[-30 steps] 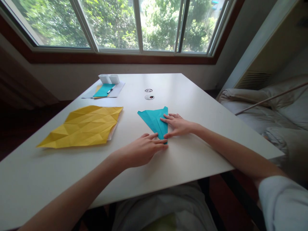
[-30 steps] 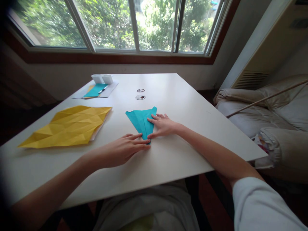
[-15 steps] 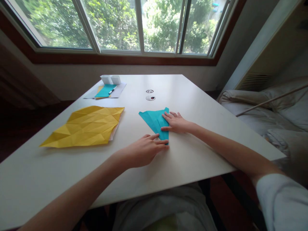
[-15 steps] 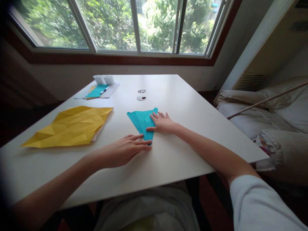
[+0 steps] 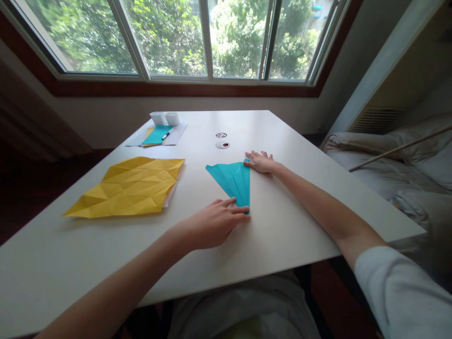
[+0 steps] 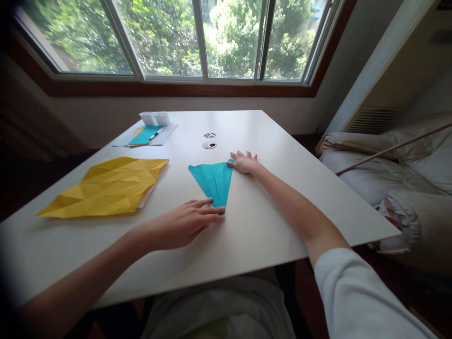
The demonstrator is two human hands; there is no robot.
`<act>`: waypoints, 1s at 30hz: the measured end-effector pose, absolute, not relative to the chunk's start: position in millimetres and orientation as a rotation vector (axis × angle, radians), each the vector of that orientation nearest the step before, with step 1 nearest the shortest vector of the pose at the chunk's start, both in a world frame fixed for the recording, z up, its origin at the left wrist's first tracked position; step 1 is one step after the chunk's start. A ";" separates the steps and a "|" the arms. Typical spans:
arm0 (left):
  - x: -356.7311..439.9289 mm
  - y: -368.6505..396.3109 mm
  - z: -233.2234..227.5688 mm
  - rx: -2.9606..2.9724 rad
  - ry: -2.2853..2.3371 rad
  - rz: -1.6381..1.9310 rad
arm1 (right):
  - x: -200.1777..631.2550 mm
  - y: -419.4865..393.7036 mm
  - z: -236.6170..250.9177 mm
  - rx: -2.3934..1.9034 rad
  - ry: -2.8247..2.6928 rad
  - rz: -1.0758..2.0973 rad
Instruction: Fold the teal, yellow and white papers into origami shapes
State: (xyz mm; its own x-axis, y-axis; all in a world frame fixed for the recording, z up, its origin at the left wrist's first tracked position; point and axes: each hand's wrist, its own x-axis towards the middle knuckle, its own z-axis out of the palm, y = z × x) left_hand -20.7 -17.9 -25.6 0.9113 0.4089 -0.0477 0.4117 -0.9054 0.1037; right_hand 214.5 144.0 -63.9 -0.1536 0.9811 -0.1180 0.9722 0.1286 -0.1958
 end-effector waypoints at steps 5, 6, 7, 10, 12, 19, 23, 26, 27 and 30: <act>-22.0 -19.3 -23.2 2.933 0.633 -0.031 | 222.0 158.8 -68.2 -2.067 -2.259 0.351; -22.4 -19.6 -22.5 2.927 0.626 -0.027 | 222.1 160.4 -68.6 -2.078 -2.253 0.357; -22.7 -19.9 -21.9 2.921 0.619 -0.021 | 221.8 161.6 -68.9 -2.089 -2.243 0.359; -23.2 -19.6 -21.8 2.897 0.638 -0.001 | 220.1 164.1 -70.4 -2.105 -2.220 0.343; -23.5 -18.2 -23.6 2.875 0.684 -0.001 | 219.5 164.5 -71.4 -2.096 -2.215 0.327; -24.2 -10.8 -33.2 2.887 0.696 0.010 | 225.5 146.1 -65.0 -2.027 -2.253 0.240; -22.7 -7.2 -38.6 2.947 0.657 0.077 | 224.5 112.7 -59.4 -1.551 -2.523 0.055; -21.5 -5.1 -40.7 2.981 0.616 0.101 | 221.4 85.0 -59.4 -1.237 -2.673 0.128; -21.3 -4.6 -40.4 2.984 0.617 0.107 | 221.0 77.6 -60.0 -1.156 -2.701 0.146; -22.1 -3.0 -36.0 2.966 0.672 0.115 | 223.2 63.8 -61.1 -1.036 -2.790 0.119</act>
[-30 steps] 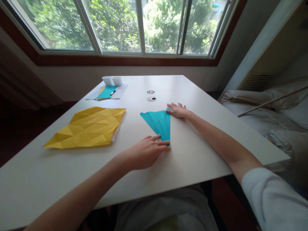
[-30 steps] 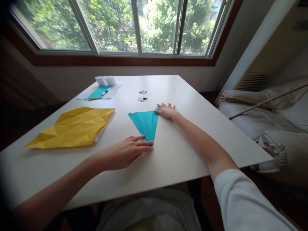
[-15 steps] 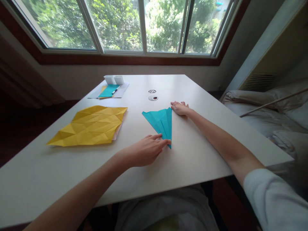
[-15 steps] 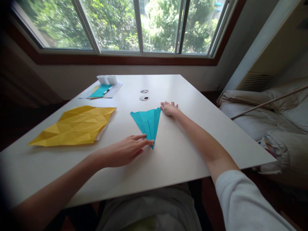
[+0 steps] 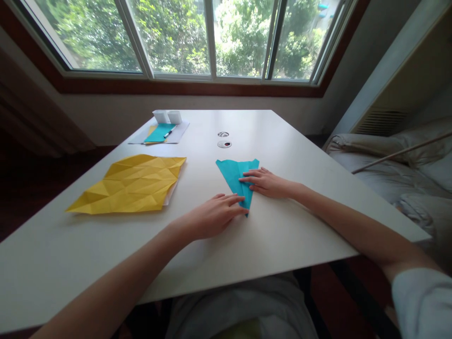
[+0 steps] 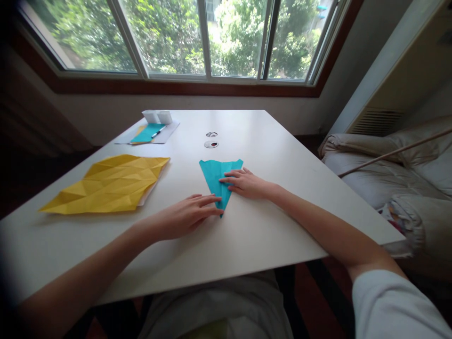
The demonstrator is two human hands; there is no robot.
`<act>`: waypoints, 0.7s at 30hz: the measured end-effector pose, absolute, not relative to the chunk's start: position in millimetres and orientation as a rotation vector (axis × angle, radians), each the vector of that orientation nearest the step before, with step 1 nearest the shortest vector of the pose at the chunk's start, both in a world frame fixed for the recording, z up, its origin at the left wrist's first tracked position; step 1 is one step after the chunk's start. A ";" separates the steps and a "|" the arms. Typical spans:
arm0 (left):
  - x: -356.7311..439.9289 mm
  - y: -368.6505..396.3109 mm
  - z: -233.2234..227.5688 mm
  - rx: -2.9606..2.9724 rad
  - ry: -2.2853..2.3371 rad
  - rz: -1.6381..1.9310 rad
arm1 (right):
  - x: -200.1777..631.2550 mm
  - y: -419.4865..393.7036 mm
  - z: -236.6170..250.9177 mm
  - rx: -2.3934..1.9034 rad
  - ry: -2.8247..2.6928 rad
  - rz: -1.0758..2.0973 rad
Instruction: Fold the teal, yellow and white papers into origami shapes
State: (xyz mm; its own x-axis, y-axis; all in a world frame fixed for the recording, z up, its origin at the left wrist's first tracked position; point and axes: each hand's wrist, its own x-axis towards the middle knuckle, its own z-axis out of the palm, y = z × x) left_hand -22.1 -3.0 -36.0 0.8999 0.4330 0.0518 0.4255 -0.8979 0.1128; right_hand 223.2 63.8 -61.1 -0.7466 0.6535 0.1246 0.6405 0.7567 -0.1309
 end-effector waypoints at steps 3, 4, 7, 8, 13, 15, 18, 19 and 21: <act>-26.2 0.2 -28.8 2.939 0.739 0.122 | 227.6 59.1 -59.0 -1.062 -2.794 0.004; -28.1 1.8 -26.9 2.938 0.764 0.126 | 228.5 58.2 -57.8 -1.070 -2.787 -0.048; -33.6 7.5 -24.8 2.944 0.849 0.149 | 227.3 54.7 -54.5 -1.077 -2.780 -0.198; -35.0 9.5 -25.4 2.945 0.867 0.158 | 225.5 53.0 -53.8 -1.080 -2.779 -0.241; -38.9 18.6 -34.4 2.962 0.909 0.216 | 212.1 41.3 -51.6 -1.104 -2.773 -0.381; -40.2 21.3 -37.5 2.966 0.941 0.218 | 207.0 35.9 -49.7 -1.091 -2.782 -0.391; -41.3 22.5 -38.6 2.963 0.985 0.184 | 200.7 28.5 -46.2 -1.036 -2.808 -0.386; -41.1 21.9 -38.0 2.966 1.002 0.170 | 199.0 26.4 -45.3 -1.019 -2.811 -0.388; -39.5 19.1 -36.5 2.978 1.036 0.147 | 196.5 23.6 -44.6 -0.997 -2.796 -0.394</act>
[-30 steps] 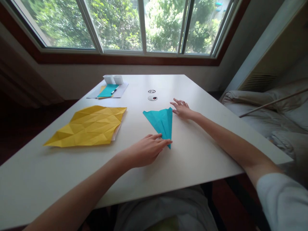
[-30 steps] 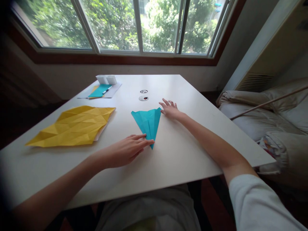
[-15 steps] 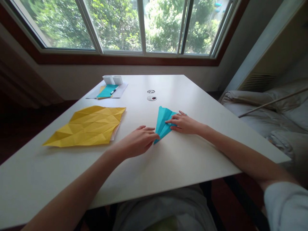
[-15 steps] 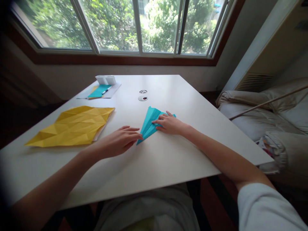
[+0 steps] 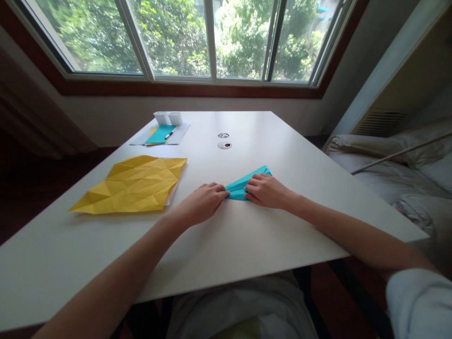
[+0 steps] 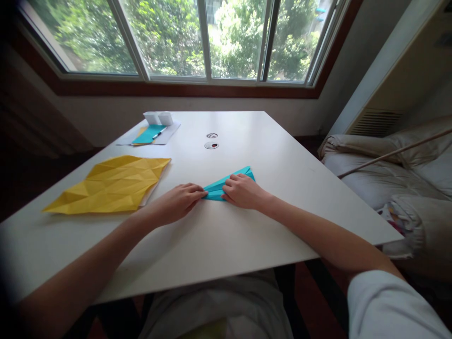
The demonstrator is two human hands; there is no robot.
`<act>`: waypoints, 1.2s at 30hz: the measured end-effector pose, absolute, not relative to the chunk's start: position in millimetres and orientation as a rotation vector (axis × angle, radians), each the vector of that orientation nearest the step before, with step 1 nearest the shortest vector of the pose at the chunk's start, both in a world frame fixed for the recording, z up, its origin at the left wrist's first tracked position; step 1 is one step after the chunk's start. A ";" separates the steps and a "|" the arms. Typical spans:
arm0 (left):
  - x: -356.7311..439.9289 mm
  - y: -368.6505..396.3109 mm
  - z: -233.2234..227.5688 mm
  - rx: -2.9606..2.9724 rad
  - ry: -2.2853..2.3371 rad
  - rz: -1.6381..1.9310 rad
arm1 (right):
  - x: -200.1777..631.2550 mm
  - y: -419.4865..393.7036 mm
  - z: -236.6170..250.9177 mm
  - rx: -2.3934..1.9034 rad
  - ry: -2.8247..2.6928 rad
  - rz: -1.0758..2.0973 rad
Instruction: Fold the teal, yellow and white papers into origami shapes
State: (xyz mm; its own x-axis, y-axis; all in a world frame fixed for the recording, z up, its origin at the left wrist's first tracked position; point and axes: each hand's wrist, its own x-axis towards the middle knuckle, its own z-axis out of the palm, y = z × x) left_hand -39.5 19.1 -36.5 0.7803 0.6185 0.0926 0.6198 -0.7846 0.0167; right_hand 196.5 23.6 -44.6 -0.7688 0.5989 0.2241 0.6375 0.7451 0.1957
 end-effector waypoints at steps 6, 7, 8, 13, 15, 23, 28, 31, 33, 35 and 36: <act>-27.1 2.5 -41.7 -2.975 -1.067 -0.016 | 195.7 25.0 -50.9 -0.916 -2.716 -0.212; -24.6 -1.0 -43.8 -2.972 -1.108 0.016 | 196.3 26.0 -52.1 -0.906 -2.717 -0.170; -22.2 -4.6 -45.6 -2.961 -1.160 0.045 | 197.0 27.0 -53.0 -0.903 -2.719 -0.136; -15.8 -18.5 -42.4 -2.869 -1.405 0.212 | 199.4 29.9 -53.7 -0.922 -2.718 -0.071; -16.0 -22.3 -36.8 -2.810 -1.472 0.290 | 199.3 30.0 -53.1 -0.931 -2.712 -0.064; -21.4 -30.7 -12.2 -2.549 -1.620 0.276 | 197.8 28.5 -48.8 -0.934 -2.740 -0.055; -39.2 -7.2 -0.8 -2.657 -1.602 0.226 | 196.7 25.7 -46.1 -0.948 -2.763 -0.119; -45.8 8.3 -7.6 -2.655 -1.628 0.038 | 195.0 24.3 -45.9 -0.944 -2.760 -0.151; -45.0 13.8 -15.3 -2.725 -1.639 -0.045 | 193.6 23.1 -45.8 -0.946 -2.755 -0.170; -41.2 15.7 -22.2 -2.755 -1.658 -0.129 | 192.2 21.7 -45.7 -0.949 -2.751 -0.187; -38.8 15.7 -24.6 -2.749 -1.671 -0.156 | 191.6 21.1 -45.8 -0.950 -2.750 -0.194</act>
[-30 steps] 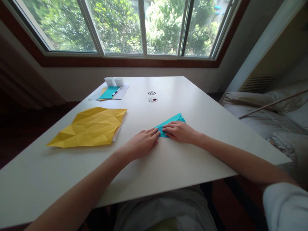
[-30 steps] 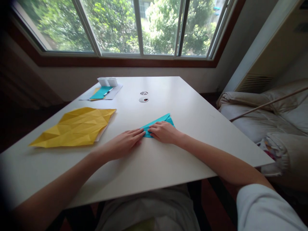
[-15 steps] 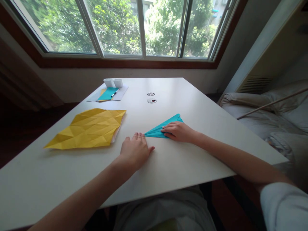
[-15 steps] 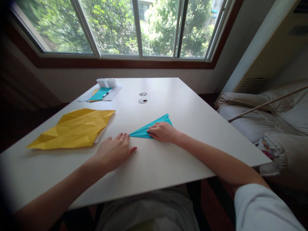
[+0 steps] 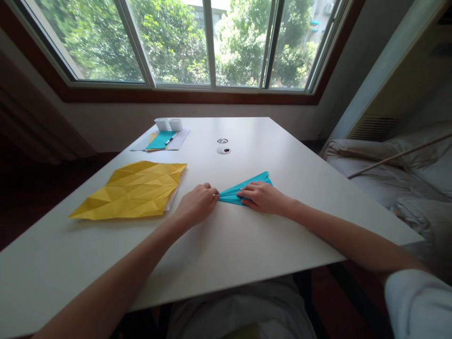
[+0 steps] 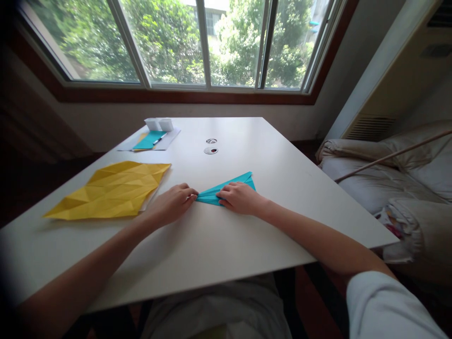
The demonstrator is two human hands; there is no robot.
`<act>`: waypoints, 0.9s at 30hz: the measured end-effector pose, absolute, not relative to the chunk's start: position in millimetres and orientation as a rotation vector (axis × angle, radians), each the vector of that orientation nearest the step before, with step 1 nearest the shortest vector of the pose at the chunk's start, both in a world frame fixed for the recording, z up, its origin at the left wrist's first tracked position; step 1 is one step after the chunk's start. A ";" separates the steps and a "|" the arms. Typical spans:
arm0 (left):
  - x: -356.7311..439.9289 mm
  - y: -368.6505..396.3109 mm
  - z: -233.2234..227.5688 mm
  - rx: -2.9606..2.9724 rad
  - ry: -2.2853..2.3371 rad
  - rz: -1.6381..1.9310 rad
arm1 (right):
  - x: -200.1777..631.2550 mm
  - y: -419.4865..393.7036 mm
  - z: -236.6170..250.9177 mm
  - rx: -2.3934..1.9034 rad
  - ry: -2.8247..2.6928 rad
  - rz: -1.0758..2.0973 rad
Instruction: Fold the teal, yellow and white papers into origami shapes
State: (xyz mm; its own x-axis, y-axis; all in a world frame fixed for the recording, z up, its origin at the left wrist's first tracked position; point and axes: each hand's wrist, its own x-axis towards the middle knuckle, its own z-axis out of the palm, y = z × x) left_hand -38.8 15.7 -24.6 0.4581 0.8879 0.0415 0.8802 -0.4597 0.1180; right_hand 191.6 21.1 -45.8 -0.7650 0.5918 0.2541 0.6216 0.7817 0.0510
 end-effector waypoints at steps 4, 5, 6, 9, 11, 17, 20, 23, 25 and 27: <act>-31.9 14.3 -26.9 2.551 1.720 0.141 | 189.6 19.8 -46.9 -0.933 -2.742 -0.196; -31.3 14.1 -26.4 2.535 1.758 0.129 | 189.4 19.9 -47.4 -0.925 -2.740 -0.191; -31.1 14.0 -26.0 2.524 1.786 0.116 | 189.2 20.1 -47.8 -0.916 -2.739 -0.181; -32.0 14.9 -26.1 2.521 1.817 0.102 | 189.8 21.9 -48.5 -0.897 -2.744 -0.118; -33.2 16.1 -27.6 2.544 1.778 0.137 | 191.0 23.5 -47.9 -0.896 -2.733 -0.043; -34.1 20.0 -36.0 2.872 1.194 0.297 | 196.2 27.1 -40.9 -0.940 -2.714 0.150; -32.8 19.9 -39.1 2.911 0.982 0.301 | 207.3 36.3 -36.6 -0.966 -2.734 0.246; -32.4 18.4 -39.6 2.928 0.954 0.304 | 232.4 57.0 -37.0 -1.087 -2.656 0.269; -32.3 16.7 -38.8 2.952 0.948 0.284 | 253.2 73.2 -41.1 -1.214 -2.570 0.227; -31.9 14.6 -37.5 2.983 0.953 0.253 | 270.8 86.5 -47.1 -1.345 -2.473 0.227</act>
State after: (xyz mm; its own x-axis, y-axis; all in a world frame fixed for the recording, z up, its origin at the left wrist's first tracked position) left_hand -31.9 14.6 -37.5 0.8030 0.5760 0.1530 0.5759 -0.8160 0.0492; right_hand 270.8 86.5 -47.1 -0.5077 0.8383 0.1989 0.7880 0.5451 -0.2862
